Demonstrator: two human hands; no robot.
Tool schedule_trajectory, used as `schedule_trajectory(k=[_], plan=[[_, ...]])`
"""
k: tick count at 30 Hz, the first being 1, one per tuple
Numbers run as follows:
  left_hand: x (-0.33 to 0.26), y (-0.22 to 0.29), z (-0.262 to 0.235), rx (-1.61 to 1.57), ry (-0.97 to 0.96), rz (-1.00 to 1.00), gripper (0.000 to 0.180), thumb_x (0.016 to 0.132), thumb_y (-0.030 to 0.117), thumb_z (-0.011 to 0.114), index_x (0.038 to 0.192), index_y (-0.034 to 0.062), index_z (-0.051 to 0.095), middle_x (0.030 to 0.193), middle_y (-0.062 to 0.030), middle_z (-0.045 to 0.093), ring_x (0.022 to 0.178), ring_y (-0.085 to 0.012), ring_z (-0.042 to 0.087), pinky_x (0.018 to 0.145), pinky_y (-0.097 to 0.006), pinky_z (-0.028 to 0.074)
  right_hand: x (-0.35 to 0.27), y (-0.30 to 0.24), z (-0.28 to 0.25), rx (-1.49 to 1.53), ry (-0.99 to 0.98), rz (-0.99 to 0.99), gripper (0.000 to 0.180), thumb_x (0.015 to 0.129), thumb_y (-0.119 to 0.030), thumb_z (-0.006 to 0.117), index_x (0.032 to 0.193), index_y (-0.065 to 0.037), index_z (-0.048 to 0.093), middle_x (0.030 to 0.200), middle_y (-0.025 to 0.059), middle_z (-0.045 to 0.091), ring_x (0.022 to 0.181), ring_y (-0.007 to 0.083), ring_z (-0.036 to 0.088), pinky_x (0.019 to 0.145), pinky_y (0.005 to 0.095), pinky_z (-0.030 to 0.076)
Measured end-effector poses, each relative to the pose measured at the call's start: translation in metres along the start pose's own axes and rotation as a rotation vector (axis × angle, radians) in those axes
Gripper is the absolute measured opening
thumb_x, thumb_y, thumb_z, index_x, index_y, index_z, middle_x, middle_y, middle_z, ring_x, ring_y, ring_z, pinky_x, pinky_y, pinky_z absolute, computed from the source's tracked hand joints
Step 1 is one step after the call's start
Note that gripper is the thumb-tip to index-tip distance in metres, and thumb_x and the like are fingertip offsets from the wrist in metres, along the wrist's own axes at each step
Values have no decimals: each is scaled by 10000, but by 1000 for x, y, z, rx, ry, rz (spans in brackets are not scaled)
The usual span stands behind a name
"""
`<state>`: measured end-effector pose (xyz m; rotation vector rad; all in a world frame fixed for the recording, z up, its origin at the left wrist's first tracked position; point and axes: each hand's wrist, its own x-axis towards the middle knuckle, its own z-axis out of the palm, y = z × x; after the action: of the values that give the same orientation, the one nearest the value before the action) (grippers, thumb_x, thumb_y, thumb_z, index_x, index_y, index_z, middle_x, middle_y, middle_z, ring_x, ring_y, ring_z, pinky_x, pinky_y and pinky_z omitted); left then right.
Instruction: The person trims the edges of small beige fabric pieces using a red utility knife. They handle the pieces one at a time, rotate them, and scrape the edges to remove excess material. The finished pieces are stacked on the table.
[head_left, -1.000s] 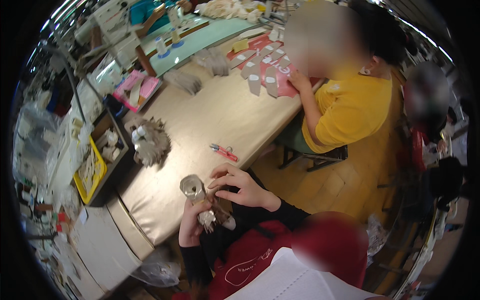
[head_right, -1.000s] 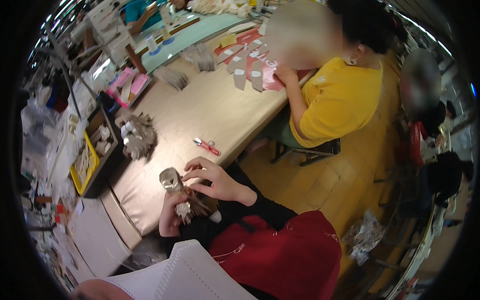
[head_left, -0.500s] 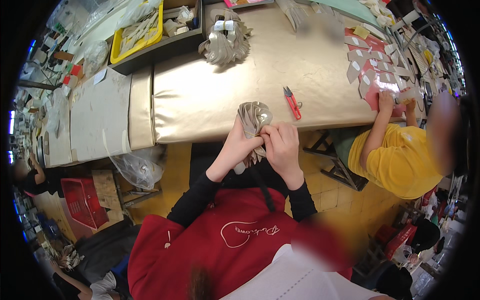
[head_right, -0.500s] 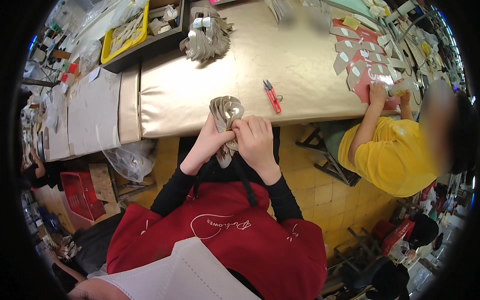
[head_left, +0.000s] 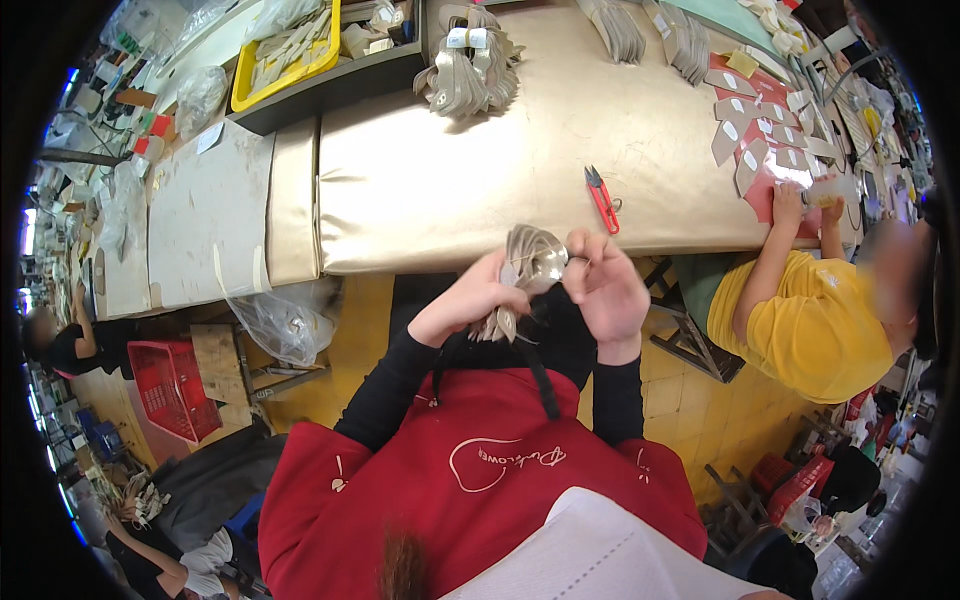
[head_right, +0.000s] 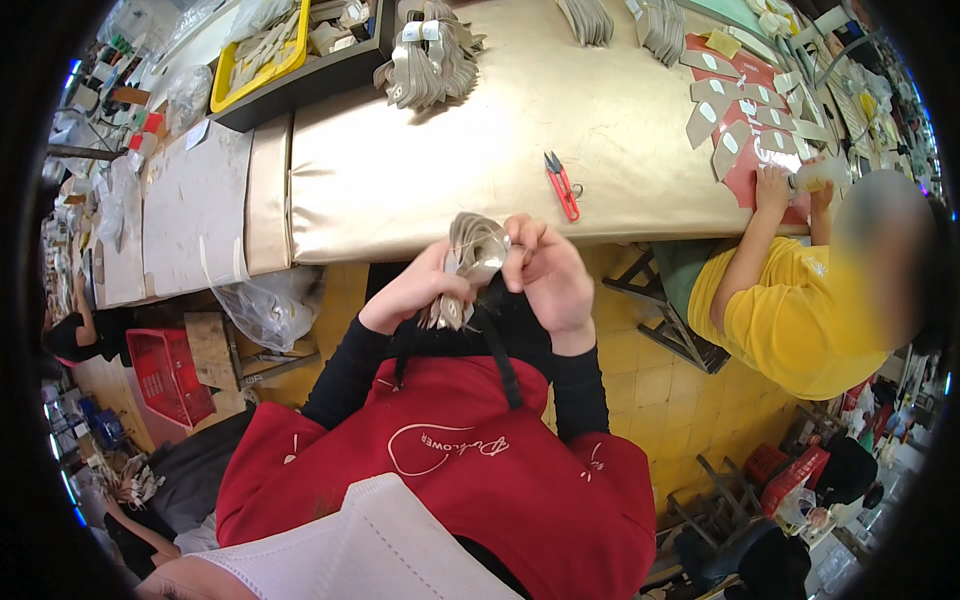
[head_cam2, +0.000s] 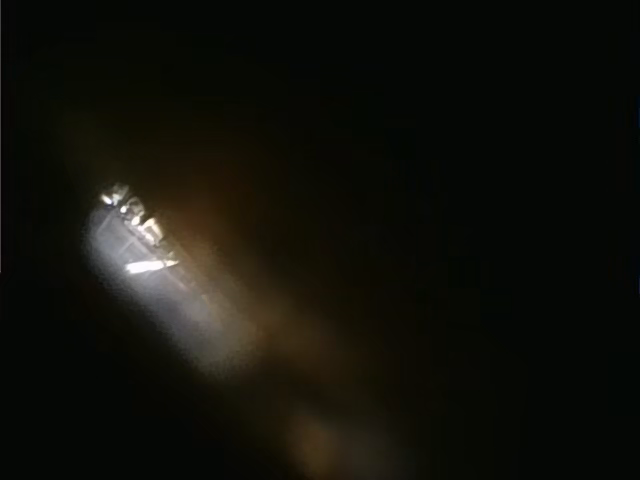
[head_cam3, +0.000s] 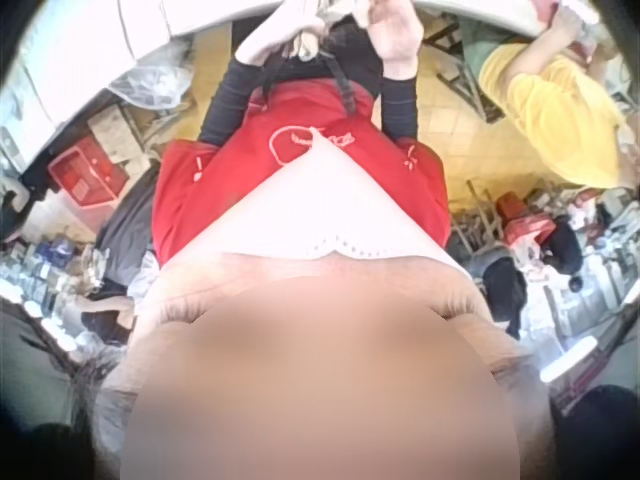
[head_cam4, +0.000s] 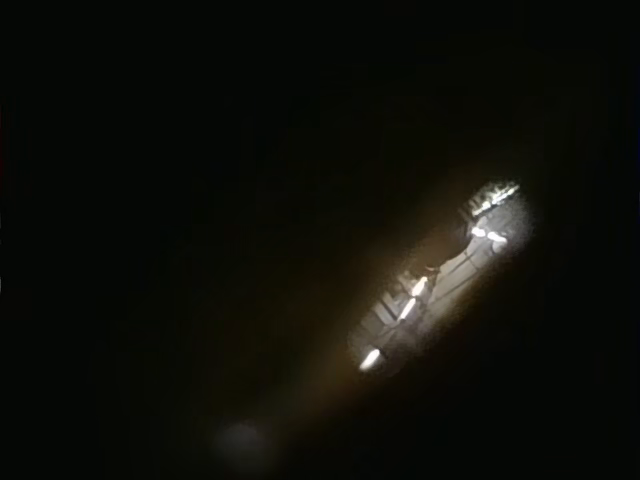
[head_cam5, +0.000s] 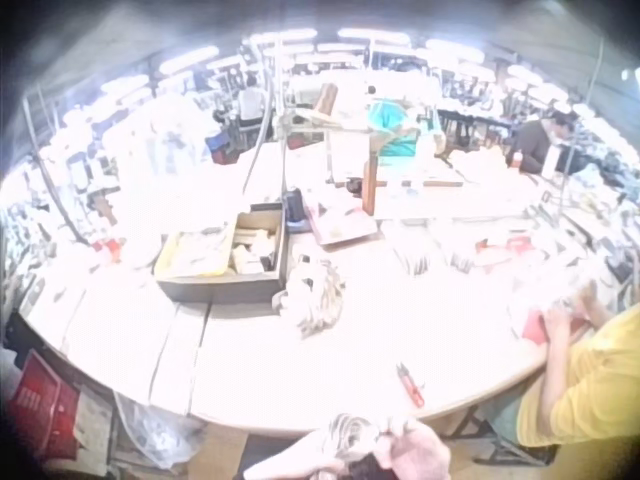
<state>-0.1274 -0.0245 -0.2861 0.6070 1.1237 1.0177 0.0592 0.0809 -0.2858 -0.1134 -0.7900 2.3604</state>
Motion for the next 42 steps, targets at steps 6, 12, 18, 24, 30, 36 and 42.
schedule_trajectory(k=[6, 12, 18, 24, 30, 36, 42], plan=[[-15, 8, 13, -366, -388, -92, 709, 642, -14, 745, 1306, 19, 501, 867, -68, 611, 802, -161, 614, 752, -309, 529, 19, -12, -13, 443, 213, -63, 681, 1072, -445, 428, 1526, 51, 323, 1493, 144, 455, 665, 112, 499, 604, 247, 415], [-9, 12, 3, -423, -196, -78, 647, 652, 13, 726, 1264, 21, 517, 862, -79, 616, 813, -173, 631, 726, -299, 524, 14, -6, -8, 363, 203, -182, 547, 1072, -269, 471, 1517, 12, 324, 1447, 113, 504, 688, 105, 482, 617, 244, 417], [-3, 1, 7, -332, -98, -52, 443, 734, 32, 694, 1154, 23, 553, 886, -69, 636, 784, -161, 631, 736, -292, 529, 4, -24, -12, 303, 52, -480, 302, 1021, -197, 477, 748, -89, 550, 814, 10, 643, 561, 135, 421, 553, 273, 329], [8, -10, 11, -325, 30, -39, 407, 778, 28, 695, 1161, 4, 560, 901, -54, 637, 811, -139, 630, 752, -296, 535, -6, -29, 23, -765, -307, 135, 412, 953, -205, 604, 585, -24, 635, 532, 45, 591, 415, 138, 503, 427, 314, 360], [-6, -4, -2, -334, 29, -47, 344, 809, 26, 725, 1129, 6, 601, 902, -31, 665, 795, -122, 657, 738, -275, 537, 3, -15, 29, -1290, 257, 486, 216, 925, -188, 721, 851, 14, 708, 600, 73, 603, 550, 116, 586, 527, 288, 448], [-13, 4, -5, -306, 97, 19, 538, 797, -2, 709, 1300, -3, 519, 998, -54, 638, 834, -124, 640, 730, -274, 530, 7, 13, 21, -1526, 28, -70, 93, 880, -30, 708, 946, 25, 671, 822, 104, 570, 697, 197, 576, 642, 306, 483], [-5, -6, -8, -149, 282, 127, 722, 786, 2, 716, 1433, 9, 396, 1162, -103, 621, 1026, -170, 628, 874, -317, 522, -5, -3, 5, -756, -114, -59, 318, 969, -283, 597, 824, 0, 607, 1030, 154, 585, 1010, 256, 581, 941, 398, 437]])
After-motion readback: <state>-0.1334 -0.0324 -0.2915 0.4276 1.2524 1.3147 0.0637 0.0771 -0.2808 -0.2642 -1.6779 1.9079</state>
